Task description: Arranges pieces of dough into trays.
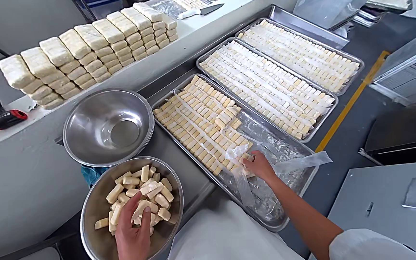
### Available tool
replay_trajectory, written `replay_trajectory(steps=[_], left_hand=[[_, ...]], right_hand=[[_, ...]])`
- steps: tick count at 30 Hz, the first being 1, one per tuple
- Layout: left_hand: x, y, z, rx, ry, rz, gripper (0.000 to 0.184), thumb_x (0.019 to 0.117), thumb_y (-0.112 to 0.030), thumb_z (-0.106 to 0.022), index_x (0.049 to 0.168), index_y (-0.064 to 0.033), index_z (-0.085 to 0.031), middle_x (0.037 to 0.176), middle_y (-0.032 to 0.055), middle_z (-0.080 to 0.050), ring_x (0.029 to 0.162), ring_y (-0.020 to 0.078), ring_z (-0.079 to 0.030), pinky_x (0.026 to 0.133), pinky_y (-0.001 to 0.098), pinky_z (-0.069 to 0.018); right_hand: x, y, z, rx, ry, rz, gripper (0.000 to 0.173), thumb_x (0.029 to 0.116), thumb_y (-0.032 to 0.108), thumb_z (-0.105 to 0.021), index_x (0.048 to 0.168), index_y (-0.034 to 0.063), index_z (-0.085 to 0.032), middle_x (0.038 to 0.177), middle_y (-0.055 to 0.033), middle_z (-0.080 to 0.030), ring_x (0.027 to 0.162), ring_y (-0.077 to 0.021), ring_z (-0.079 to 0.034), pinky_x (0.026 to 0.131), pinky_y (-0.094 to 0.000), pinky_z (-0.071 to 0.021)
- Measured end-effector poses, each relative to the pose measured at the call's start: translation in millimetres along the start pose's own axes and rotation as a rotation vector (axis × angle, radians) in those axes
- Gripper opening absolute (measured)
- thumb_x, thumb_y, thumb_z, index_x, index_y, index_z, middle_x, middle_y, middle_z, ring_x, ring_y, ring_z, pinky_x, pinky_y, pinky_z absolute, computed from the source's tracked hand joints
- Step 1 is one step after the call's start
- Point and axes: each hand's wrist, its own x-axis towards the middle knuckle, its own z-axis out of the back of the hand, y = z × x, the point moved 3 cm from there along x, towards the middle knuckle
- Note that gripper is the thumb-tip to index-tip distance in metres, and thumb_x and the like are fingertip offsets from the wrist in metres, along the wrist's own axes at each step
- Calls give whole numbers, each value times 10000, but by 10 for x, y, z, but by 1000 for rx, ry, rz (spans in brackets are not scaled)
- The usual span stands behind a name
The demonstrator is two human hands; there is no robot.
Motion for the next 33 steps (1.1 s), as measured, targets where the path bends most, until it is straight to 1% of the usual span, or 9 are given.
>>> replay_trajectory(steps=[6, 10, 12, 15, 18, 21, 27, 31, 33], left_hand=[[-49, 22, 63, -23, -34, 30, 464, 963, -146, -551, 1315, 154, -525, 1325, 271, -601, 1259, 212, -603, 1030, 317, -526], [-32, -10, -16, -49, -20, 38, 457, 953, -159, -556, 1300, 138, -544, 1309, 248, -617, 1239, 207, -616, 1009, 317, -540], [-5, -34, -59, -71, -18, 31, 449, 943, -153, -557, 1291, 131, -553, 1299, 234, -626, 1228, 207, -624, 999, 317, -549], [31, -94, -112, -87, -12, 25, 431, 947, -165, -566, 1280, 107, -575, 1266, 198, -651, 1191, 192, -643, 975, 313, -561], [57, -135, -158, -100, -2, 10, 425, 955, -177, -561, 1279, 96, -584, 1254, 181, -662, 1155, 182, -664, 952, 310, -575], [81, -182, -204, -121, 18, -6, 422, 954, -172, -553, 1282, 92, -586, 1245, 174, -670, 1139, 180, -671, 944, 310, -579], [98, -374, -416, -298, 104, 20, 398, 971, -182, -560, 1287, 59, -590, 1233, 129, -689, 1129, 185, -682, 946, 333, -586], [124, -527, -567, -348, 193, -6, 374, 967, -167, -551, 1283, 25, -611, 1213, 102, -702, 1118, 194, -686, 949, 350, -588], [130, -540, -613, -349, 215, -10, 364, 968, -166, -551, 1274, 17, -620, 1200, 93, -708, 1123, 193, -684, 959, 348, -587]], right_hand=[[-301, -197, -5, 0, 137, 32, 706, 943, 422, -737, 1458, 23, -465, 1191, -210, -660, 1041, -360, -662, 921, -574, -527], [-415, -240, -78, -66, 220, 170, 758, 857, 411, -819, 1444, 59, -494, 1374, -215, -563, 1257, -352, -574, 1055, -536, -483], [-445, -264, -85, -152, 243, 215, 669, 870, 328, -817, 1425, 85, -532, 1407, -199, -540, 1287, -344, -553, 1067, -512, -480], [-484, -307, -1, -257, 240, 240, 403, 934, 219, -750, 1300, 84, -647, 1279, -186, -616, 1155, -339, -627, 994, -518, -519], [-472, -336, 265, -278, 247, 213, 333, 939, 199, -739, 1235, 56, -679, 1220, -207, -641, 1111, -363, -640, 970, -559, -518], [-569, -290, 608, -162, 112, 307, 283, 926, 171, -772, 1137, 2, -689, 1176, -206, -649, 1058, -352, -656, 926, -535, -550], [-1007, 229, 832, 180, -220, 641, 132, 966, 155, -604, 1012, 84, -705, 922, 5, -693, 850, -81, -671, 800, -310, -586], [-860, 405, 711, 127, -130, 593, 190, 1003, 81, -606, 1164, 13, -681, 1118, -124, -697, 1011, -216, -695, 900, -439, -590], [-617, 365, 543, 59, -20, 489, 301, 1012, 154, -647, 1284, 24, -639, 1241, -166, -664, 1100, -283, -679, 938, -496, -571]])
